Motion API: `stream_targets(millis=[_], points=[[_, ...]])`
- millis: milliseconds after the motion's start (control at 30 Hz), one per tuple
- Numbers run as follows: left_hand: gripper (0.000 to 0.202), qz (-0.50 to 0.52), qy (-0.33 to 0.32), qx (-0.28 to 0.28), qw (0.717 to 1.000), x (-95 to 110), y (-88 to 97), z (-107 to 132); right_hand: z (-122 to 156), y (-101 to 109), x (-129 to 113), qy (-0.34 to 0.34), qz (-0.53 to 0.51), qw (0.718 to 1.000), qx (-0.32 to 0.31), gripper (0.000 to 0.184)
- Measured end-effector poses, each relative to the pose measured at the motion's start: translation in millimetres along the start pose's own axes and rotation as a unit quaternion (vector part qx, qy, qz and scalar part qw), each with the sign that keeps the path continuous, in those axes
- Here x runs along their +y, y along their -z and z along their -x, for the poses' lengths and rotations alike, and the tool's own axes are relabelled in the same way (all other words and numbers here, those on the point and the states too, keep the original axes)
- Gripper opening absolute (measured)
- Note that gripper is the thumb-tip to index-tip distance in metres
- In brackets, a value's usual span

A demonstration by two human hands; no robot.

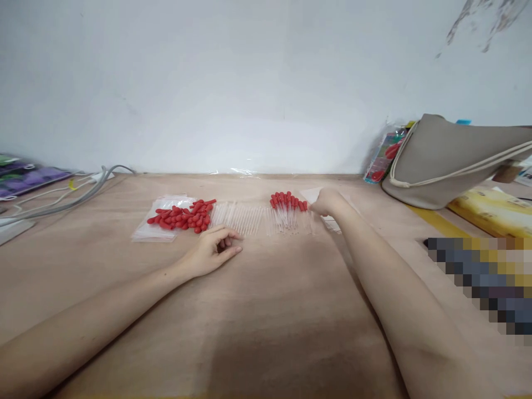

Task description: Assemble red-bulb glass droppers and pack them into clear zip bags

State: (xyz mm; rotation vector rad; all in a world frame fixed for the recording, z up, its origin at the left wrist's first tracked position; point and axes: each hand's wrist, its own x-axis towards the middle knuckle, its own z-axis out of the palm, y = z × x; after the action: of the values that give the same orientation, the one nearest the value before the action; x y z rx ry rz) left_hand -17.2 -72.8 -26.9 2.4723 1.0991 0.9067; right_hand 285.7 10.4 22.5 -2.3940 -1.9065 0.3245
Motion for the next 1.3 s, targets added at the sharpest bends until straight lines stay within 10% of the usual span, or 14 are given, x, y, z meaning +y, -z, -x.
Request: stream_targets(millis=[300,467,700,1000,1300], points=[[0.013,-0.004,0.001,-0.008,1.000,-1,-0.7,0,4,-12,-5,-0.006,0.046,0.999,-0.026,0.038],[0.012,-0.085,0.019,0.081,0.993,-3,0.3,1,6,-10,-7,0.016,0.060,0.998,0.007,0.042],[0.020,-0.251,0.105,0.133,0.953,-31,44.0,-27,36,-19,-36,0.115,-0.001,0.982,0.153,0.033],[0.020,-0.335,0.260,-0.080,0.902,-88,78.4,-93,91,-83,-52,0.470,-0.037,0.828,0.303,0.028],[0.018,-0.288,0.310,-0.122,0.898,-97,70.3,-111,90,-85,-48,0.477,-0.056,0.827,0.291,0.025]])
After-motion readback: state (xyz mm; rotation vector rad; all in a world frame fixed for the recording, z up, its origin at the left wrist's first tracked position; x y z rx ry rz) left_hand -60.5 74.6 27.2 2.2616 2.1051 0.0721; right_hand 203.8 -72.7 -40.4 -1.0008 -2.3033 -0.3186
